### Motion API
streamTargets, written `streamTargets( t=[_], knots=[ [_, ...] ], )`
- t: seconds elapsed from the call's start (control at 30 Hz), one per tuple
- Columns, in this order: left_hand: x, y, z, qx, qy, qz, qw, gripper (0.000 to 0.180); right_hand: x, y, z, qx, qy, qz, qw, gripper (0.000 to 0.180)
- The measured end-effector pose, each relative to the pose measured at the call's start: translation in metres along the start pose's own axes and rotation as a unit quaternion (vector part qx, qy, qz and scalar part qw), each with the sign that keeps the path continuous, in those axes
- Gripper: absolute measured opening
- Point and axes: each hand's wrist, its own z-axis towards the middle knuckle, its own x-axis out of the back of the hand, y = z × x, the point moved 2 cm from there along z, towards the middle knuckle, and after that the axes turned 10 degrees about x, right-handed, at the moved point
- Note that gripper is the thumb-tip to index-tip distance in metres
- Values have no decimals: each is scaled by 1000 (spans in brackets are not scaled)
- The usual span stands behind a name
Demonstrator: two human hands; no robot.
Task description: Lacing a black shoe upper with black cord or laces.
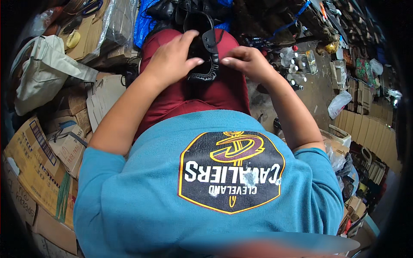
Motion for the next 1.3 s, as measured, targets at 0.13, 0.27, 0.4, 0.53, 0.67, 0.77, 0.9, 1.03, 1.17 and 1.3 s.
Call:
streamTargets(
  t=[0.13, 0.27, 0.4, 0.53, 0.67, 0.77, 0.9, 1.03, 1.17, 1.3],
  knots=[
    [28, -23, -39, -16, -155, -56, 986, 32, 39, 18, -46, 29, 171, 436, 883, 27],
    [70, -59, -37, 158, -196, -19, 968, 26, 102, 52, -87, 134, 113, 584, 792, 27],
    [74, -59, -21, 150, -13, -319, 936, 38, 68, 48, -75, -150, 64, 100, 981, 30],
    [41, 4, -6, 178, -8, -839, 515, 43, 18, 65, -70, -225, 25, -113, 967, 35],
    [32, -43, -7, 113, -80, -810, 570, 44, 21, 82, -86, -142, 33, -238, 960, 44],
    [31, -56, -14, 141, -97, -808, 563, 45, 24, 80, -96, -89, 44, -304, 947, 42],
    [35, -71, -11, 132, -141, -785, 588, 44, 28, 88, -113, -5, 85, -404, 911, 43],
    [69, -96, -17, 220, -12, -460, 860, 46, 35, 107, -133, -248, 204, 207, 924, 34],
    [77, -93, -19, 71, 129, -109, 983, 29, 65, 58, -109, -178, 407, 140, 885, 41],
    [16, 16, -38, -68, -39, -53, 995, 42, 47, 8, -29, -47, 160, 38, 985, 28]
  ],
)
